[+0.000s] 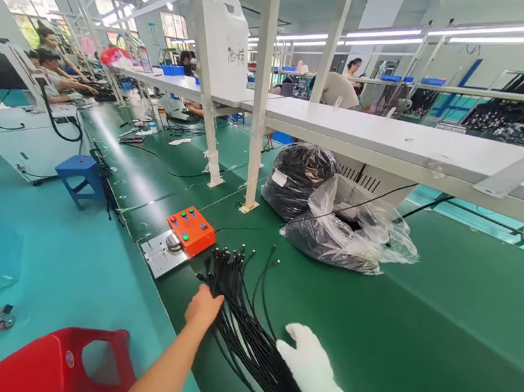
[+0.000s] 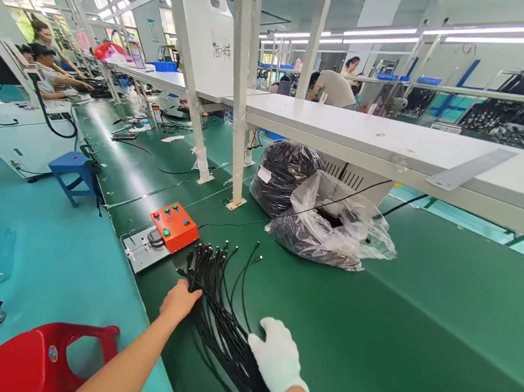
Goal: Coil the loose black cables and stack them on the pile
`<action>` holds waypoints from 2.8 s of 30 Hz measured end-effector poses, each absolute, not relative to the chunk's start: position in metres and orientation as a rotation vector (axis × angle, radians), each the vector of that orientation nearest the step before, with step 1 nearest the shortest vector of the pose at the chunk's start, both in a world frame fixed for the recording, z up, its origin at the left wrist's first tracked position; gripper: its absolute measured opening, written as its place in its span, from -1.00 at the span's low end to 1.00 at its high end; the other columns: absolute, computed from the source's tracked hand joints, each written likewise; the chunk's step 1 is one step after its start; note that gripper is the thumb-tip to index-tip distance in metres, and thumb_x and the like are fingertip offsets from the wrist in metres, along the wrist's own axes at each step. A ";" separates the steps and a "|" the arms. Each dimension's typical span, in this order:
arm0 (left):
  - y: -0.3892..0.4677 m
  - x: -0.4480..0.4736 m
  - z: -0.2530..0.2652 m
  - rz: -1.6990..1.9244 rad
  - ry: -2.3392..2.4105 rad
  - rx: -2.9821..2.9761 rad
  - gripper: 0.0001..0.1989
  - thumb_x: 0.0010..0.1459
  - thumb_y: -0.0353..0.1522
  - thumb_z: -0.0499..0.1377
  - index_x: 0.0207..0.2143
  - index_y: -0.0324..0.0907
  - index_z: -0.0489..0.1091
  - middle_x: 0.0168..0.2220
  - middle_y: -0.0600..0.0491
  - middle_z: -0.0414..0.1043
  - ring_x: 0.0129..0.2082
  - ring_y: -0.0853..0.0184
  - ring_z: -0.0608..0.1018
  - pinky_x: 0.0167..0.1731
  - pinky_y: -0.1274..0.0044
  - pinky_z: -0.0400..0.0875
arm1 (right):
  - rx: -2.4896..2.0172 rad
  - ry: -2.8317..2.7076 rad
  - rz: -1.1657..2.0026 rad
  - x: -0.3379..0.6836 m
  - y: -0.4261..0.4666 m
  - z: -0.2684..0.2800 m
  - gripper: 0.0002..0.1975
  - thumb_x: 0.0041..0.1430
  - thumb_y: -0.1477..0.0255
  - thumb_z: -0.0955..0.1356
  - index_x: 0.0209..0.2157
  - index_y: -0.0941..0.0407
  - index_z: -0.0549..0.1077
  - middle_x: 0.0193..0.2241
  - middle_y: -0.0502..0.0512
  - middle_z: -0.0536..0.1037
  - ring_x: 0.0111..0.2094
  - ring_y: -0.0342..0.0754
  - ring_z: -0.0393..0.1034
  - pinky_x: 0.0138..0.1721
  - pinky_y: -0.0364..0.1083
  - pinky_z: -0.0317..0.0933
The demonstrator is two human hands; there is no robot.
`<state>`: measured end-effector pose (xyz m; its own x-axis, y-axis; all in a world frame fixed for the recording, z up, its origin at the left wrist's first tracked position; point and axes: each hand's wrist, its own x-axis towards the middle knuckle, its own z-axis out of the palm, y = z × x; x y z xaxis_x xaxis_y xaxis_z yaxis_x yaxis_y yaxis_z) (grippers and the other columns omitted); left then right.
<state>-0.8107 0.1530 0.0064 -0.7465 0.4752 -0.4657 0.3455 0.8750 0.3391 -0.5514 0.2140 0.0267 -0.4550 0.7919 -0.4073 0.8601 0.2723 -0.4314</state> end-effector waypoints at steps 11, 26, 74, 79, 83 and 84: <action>0.135 -0.831 0.008 0.209 2.318 0.547 -0.72 0.21 -0.28 0.09 -0.07 -0.24 0.31 -0.13 -0.02 0.38 -0.24 0.31 0.49 -0.26 0.39 0.45 | 1.476 2.494 -0.920 -0.633 0.236 -0.006 -0.75 0.20 0.31 0.26 -0.16 0.16 0.37 -0.17 0.11 0.43 -0.18 -0.06 0.35 -0.13 0.04 0.25; 0.224 -0.807 0.043 -0.036 2.212 1.802 -0.75 0.20 -0.31 0.09 -0.08 -0.21 0.32 -0.04 -0.03 0.34 -0.10 0.25 0.44 -0.12 0.29 0.37 | 1.537 2.301 -0.909 -0.471 0.226 0.010 -0.76 -0.04 0.64 0.33 -0.26 0.19 0.42 -0.27 0.10 0.46 -0.21 -0.04 0.35 -0.13 -0.01 0.19; 0.214 -0.471 0.021 -0.138 1.492 2.152 -0.87 0.04 -0.42 0.13 -0.32 -0.04 0.39 -0.27 0.13 0.42 -0.17 0.29 0.40 -0.16 0.50 0.17 | 1.874 2.210 -0.471 -0.096 0.182 0.012 -0.71 0.02 0.37 0.32 -0.17 0.12 0.42 -0.14 0.19 0.44 -0.01 0.13 0.21 0.00 0.05 -0.01; 0.204 -0.460 0.015 -0.115 1.644 2.077 -0.90 0.12 -0.40 0.06 -0.38 -0.06 0.35 -0.32 0.14 0.40 -0.23 0.30 0.40 -0.20 0.49 0.18 | 1.775 2.314 -0.402 -0.052 0.184 0.021 -0.66 0.12 0.27 0.26 -0.10 0.13 0.36 -0.09 0.22 0.39 -0.03 0.10 0.21 -0.04 0.01 0.02; 0.202 -0.458 0.014 -0.081 1.713 2.047 -0.90 0.11 -0.39 0.06 -0.39 -0.06 0.36 -0.32 0.14 0.41 -0.24 0.30 0.41 -0.21 0.50 0.21 | 1.719 2.327 -0.387 -0.026 0.173 0.021 -0.68 0.04 0.24 0.34 -0.17 0.09 0.39 -0.15 0.13 0.41 -0.09 0.05 0.23 -0.07 -0.02 0.04; 0.202 -0.457 0.014 -0.072 1.726 2.041 -0.91 0.10 -0.39 0.07 -0.40 -0.07 0.36 -0.33 0.14 0.41 -0.25 0.29 0.42 -0.21 0.50 0.22 | 1.748 2.292 -0.368 -0.022 0.170 0.019 -0.73 0.10 0.25 0.30 -0.22 0.12 0.40 -0.22 0.13 0.43 -0.15 0.03 0.26 -0.11 -0.02 0.07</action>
